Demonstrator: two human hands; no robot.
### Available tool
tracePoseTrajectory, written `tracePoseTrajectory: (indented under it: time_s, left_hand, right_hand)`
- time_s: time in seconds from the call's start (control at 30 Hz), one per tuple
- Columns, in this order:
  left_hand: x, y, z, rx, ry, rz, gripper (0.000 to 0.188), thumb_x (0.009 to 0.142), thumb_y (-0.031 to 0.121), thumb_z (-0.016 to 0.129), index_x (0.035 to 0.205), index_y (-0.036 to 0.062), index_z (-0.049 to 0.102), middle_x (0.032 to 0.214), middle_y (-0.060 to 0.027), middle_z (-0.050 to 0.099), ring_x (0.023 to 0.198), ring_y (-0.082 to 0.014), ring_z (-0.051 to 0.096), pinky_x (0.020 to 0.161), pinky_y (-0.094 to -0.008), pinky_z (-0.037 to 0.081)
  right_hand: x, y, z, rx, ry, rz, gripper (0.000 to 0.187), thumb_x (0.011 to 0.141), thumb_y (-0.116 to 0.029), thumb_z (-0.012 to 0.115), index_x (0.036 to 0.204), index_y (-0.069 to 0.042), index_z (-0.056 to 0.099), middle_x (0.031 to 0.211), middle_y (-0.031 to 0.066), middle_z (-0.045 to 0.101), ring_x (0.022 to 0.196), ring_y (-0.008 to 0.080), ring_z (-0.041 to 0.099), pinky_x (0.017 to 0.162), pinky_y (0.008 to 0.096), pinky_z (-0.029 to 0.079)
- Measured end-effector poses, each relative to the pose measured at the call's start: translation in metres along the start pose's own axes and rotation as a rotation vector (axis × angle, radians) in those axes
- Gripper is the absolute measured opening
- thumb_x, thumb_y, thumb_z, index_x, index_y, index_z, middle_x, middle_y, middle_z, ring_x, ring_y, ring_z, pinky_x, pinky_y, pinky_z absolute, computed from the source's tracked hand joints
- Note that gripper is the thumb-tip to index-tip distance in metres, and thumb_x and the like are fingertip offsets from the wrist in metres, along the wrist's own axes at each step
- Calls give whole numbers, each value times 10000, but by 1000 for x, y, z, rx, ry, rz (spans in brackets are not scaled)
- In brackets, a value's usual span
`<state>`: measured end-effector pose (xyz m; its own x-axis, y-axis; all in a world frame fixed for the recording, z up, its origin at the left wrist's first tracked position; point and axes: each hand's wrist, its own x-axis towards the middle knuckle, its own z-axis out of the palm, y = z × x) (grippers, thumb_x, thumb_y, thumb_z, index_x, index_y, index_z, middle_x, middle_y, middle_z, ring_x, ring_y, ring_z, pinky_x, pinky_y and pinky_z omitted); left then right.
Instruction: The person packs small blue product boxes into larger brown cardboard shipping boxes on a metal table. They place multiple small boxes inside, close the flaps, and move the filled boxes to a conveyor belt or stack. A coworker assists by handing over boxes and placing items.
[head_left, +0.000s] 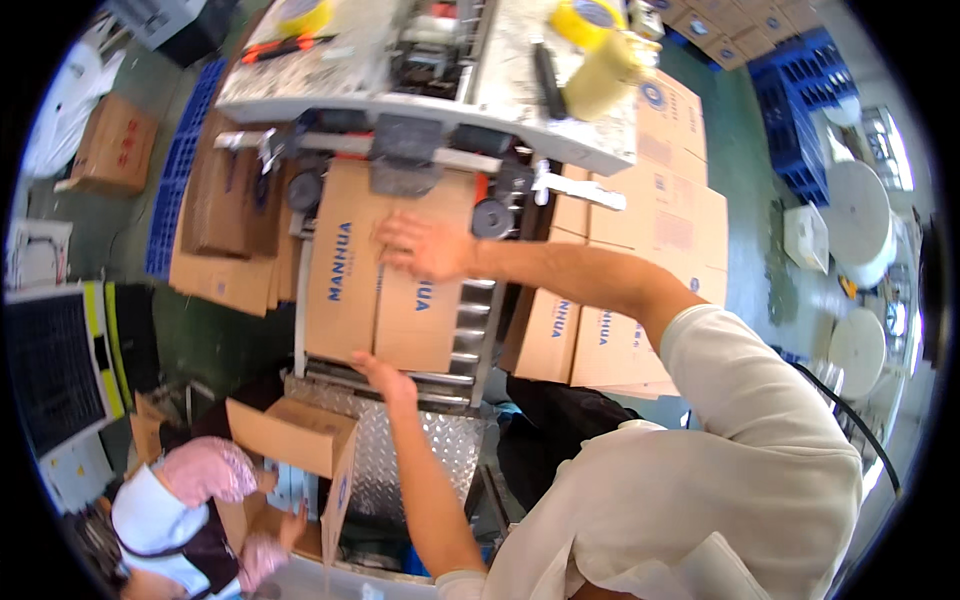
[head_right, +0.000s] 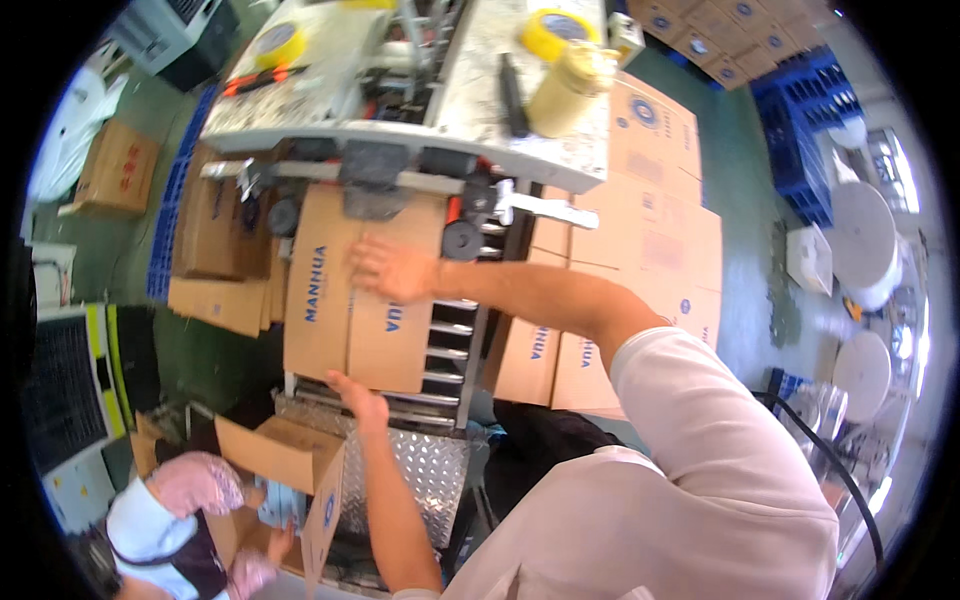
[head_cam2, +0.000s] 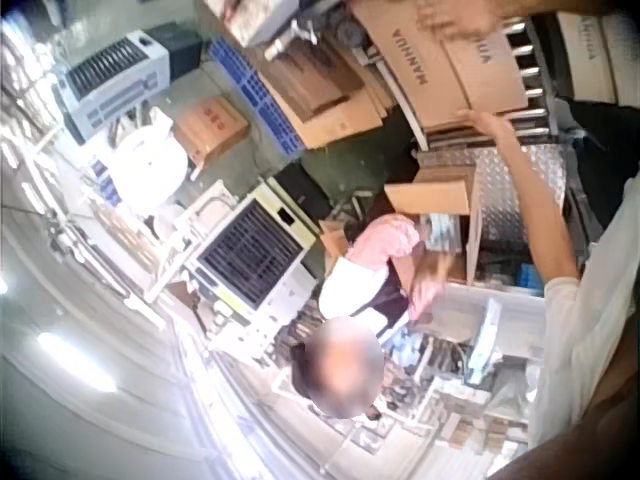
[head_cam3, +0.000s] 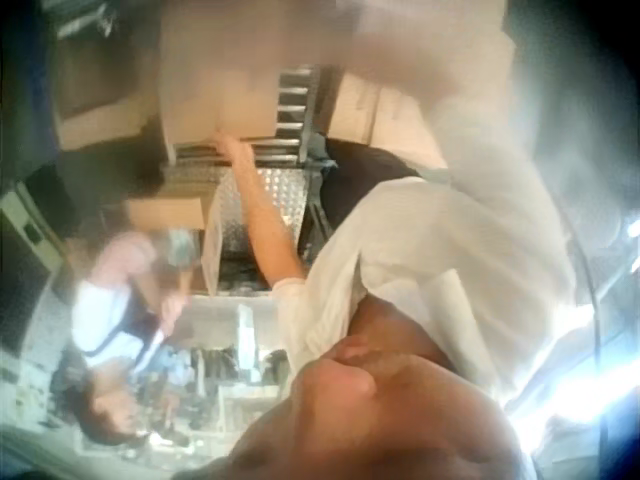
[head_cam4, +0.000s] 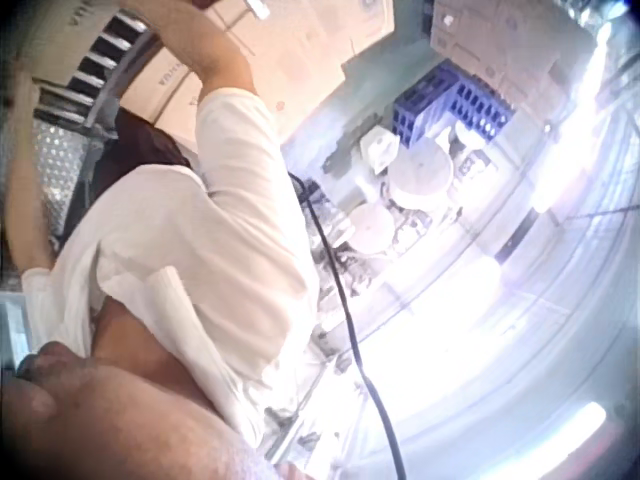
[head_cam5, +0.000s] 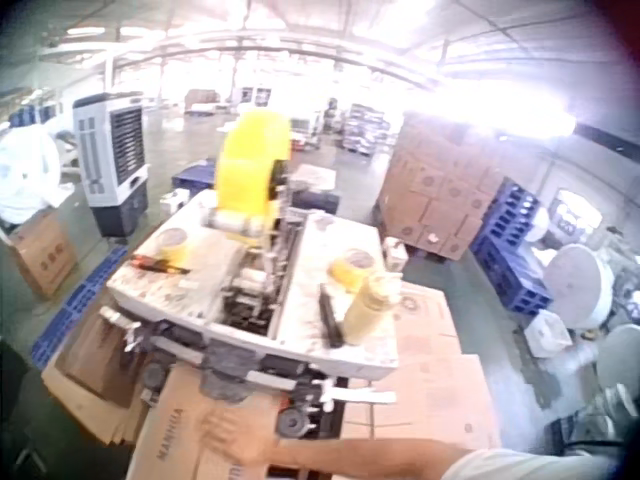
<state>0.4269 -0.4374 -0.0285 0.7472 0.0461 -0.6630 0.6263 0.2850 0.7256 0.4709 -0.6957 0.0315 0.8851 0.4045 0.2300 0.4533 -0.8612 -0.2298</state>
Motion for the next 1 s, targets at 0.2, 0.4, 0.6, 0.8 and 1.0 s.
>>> tracePoseTrajectory:
  time_s: [0.2, 0.4, 0.6, 0.8, 1.0]
  left_hand:
    - [-17, -53, -25, -42, -246, -378, 738, 879, 650, 464, 1370, 102, 401, 1295, -132, 514, 1132, -280, 539, 926, -421, 442]
    - [-73, -195, -201, 644, -325, -473, 267, 842, 189, 594, 1070, 52, 571, 865, -77, 640, 733, -199, 650, 562, -299, 498]
    - [-154, -220, -247, 988, -470, -524, 286, 904, 174, 571, 1158, 45, 551, 930, -76, 649, 726, -174, 649, 521, -258, 457]
    - [-164, -199, -247, 732, -500, -261, 292, 929, 216, 568, 1146, 22, 541, 962, -67, 622, 799, -157, 620, 674, -272, 491]
    - [-218, -139, -230, 952, -596, 261, 426, 814, 103, 664, 1208, 17, 529, 1057, -104, 616, 957, -203, 603, 856, -327, 483]
  right_hand:
    - [-182, -68, -20, 245, -41, 130, 552, 654, -164, 695, 1182, -98, 549, 1240, 129, 511, 1271, 302, 414, 1097, 503, 284]
    - [-341, -162, -10, 110, -622, 864, 870, 730, -472, 691, 1443, -138, 319, 1527, 160, 176, 1382, 464, 147, 983, 740, 230]
    - [-397, -240, 8, -284, -681, 694, 887, 746, -472, 680, 1464, -140, 278, 1534, 153, 183, 1373, 512, 147, 968, 744, 257]
    - [-419, -247, 21, -183, -427, 513, 670, 771, -292, 633, 1370, -89, 411, 1449, 189, 336, 1334, 461, 292, 1023, 608, 326]
    - [-400, -260, -96, -120, -163, 225, 450, 754, -161, 589, 1185, -52, 523, 1258, 172, 532, 1133, 334, 545, 987, 426, 431]
